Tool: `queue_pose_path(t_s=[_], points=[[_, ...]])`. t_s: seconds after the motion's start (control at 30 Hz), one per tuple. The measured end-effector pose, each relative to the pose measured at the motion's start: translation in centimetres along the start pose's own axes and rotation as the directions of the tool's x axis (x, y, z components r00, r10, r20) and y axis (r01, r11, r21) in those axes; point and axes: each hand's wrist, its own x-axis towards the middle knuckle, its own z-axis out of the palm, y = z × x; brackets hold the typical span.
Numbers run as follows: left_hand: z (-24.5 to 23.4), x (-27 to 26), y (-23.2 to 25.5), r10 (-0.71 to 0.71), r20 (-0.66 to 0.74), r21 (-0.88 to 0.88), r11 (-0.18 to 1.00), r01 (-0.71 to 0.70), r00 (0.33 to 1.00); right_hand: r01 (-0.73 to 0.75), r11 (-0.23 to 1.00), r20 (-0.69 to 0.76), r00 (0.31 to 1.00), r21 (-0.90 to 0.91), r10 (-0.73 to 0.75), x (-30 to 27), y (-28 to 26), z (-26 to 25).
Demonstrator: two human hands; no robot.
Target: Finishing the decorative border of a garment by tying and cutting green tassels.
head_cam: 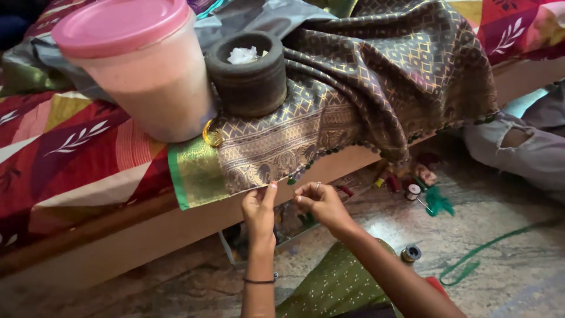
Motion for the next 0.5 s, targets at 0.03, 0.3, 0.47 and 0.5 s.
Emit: queue_pose_path(t_s=[0.03, 0.3, 0.47, 0.5], points=[[0.1, -0.1, 0.2, -0.001, 0.005, -0.002, 1.0, 0.001, 1.0, 0.003, 1.0, -0.005, 1.0, -0.001, -0.003, -0.1, 0.0, 0.0], [-0.3, -0.3, 1.1, -0.012, -0.021, 0.03, 0.999, 0.012, 1.0, -0.034, 0.999, 0.013, 0.999, 0.03, 0.034, 0.2, 0.8, -0.2], [-0.3, -0.6, 1.0, -0.016, -0.02, 0.017, 1.0, 0.016, 1.0, -0.026, 0.999, 0.028, 0.999, 0.019, 0.026, -0.4, 1.0, -0.2], [-0.5, -0.2, 0.6, -0.015, -0.025, 0.02, 1.0, 0.016, 1.0, -0.022, 0.999, 0.036, 0.999, 0.031, 0.021, -0.3, 1.0, -0.1]])
